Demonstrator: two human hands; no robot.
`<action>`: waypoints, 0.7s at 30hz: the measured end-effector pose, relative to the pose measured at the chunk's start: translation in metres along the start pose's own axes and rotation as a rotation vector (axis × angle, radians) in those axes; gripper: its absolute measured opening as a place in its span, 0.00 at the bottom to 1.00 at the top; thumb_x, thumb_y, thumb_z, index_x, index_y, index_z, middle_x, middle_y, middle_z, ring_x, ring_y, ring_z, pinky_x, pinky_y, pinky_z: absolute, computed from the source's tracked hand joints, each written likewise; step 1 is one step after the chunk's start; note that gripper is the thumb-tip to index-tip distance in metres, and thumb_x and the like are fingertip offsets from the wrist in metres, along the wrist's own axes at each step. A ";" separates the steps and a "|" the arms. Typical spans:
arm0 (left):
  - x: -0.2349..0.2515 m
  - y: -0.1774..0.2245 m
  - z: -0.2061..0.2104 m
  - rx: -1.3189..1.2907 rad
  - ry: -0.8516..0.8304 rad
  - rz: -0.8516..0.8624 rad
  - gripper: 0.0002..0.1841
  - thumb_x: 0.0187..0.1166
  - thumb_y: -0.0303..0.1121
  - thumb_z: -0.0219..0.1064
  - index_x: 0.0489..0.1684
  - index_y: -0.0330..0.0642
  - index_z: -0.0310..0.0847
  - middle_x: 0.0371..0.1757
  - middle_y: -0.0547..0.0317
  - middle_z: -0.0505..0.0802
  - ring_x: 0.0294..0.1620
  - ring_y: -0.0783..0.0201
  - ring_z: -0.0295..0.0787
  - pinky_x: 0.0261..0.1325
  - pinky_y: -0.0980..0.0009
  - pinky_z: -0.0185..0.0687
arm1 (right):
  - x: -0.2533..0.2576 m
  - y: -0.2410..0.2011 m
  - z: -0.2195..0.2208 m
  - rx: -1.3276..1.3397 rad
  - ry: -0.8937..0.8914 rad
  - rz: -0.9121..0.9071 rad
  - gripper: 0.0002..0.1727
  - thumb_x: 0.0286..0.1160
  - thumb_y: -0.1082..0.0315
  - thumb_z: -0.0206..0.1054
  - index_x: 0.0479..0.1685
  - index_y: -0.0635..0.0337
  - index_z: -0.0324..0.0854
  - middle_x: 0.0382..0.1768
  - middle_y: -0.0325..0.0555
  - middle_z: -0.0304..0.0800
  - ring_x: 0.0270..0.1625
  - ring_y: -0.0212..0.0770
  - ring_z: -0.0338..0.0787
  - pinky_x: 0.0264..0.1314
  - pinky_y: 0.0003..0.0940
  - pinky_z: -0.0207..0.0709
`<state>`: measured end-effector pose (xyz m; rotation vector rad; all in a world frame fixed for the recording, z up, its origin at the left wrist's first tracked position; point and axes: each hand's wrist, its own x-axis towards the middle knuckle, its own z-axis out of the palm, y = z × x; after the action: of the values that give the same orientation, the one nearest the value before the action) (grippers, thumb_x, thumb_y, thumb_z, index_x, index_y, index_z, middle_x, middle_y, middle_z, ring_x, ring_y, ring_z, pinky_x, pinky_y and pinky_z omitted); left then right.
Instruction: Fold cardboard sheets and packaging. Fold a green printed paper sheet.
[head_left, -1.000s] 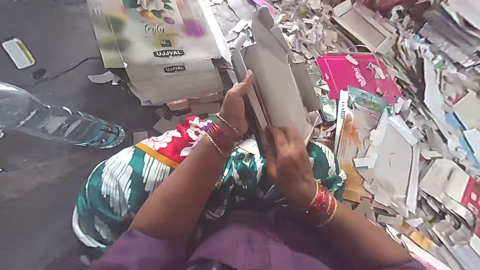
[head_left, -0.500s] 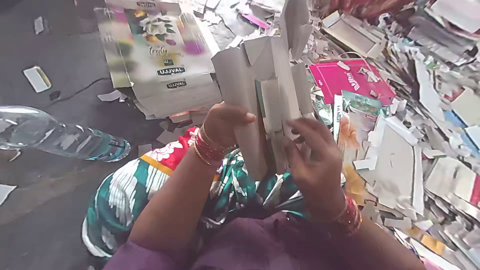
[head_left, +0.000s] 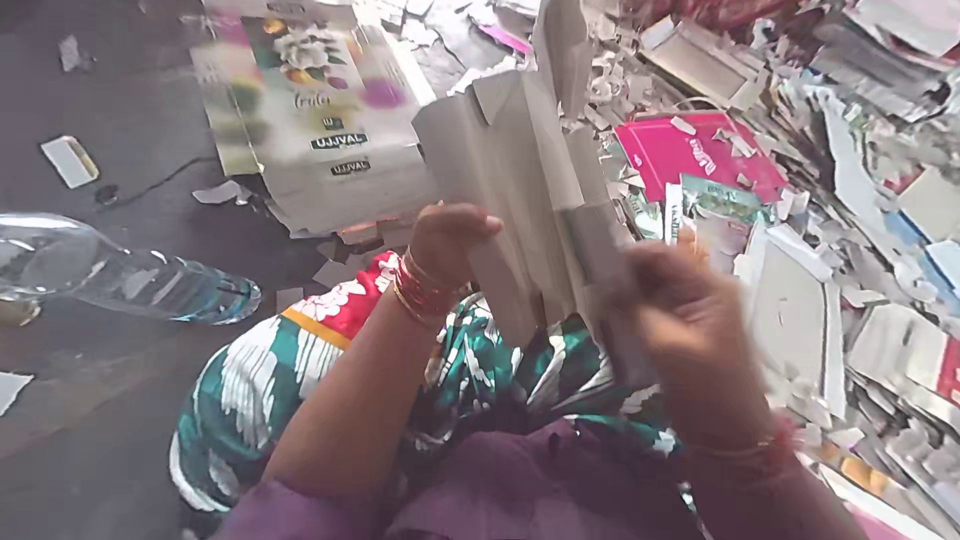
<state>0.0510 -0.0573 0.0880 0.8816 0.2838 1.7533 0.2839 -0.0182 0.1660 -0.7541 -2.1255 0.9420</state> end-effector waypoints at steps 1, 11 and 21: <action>0.000 0.001 -0.002 -0.008 0.007 0.005 0.11 0.72 0.29 0.65 0.32 0.52 0.95 0.35 0.68 0.98 0.38 0.77 0.94 0.44 0.77 0.91 | 0.000 0.003 -0.023 -0.184 0.078 0.009 0.09 0.73 0.71 0.68 0.50 0.61 0.84 0.37 0.35 0.89 0.33 0.22 0.86 0.36 0.20 0.85; 0.007 -0.008 0.007 -0.036 0.022 -0.021 0.14 0.70 0.26 0.59 0.29 0.51 0.93 0.35 0.65 0.98 0.39 0.74 0.95 0.44 0.74 0.91 | -0.026 0.031 -0.023 -0.367 -0.139 -0.317 0.13 0.81 0.69 0.63 0.53 0.60 0.92 0.54 0.52 0.92 0.56 0.42 0.91 0.61 0.35 0.85; 0.005 -0.010 0.024 -0.026 0.081 -0.034 0.16 0.70 0.24 0.56 0.27 0.52 0.92 0.33 0.66 0.97 0.36 0.76 0.94 0.42 0.75 0.91 | -0.006 0.040 0.004 -0.336 -0.309 -0.498 0.03 0.75 0.73 0.69 0.39 0.60 0.89 0.49 0.55 0.89 0.53 0.44 0.92 0.57 0.31 0.87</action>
<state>0.0740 -0.0546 0.1008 0.7839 0.3263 1.7601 0.2933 -0.0014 0.1297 -0.2068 -2.6102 0.4590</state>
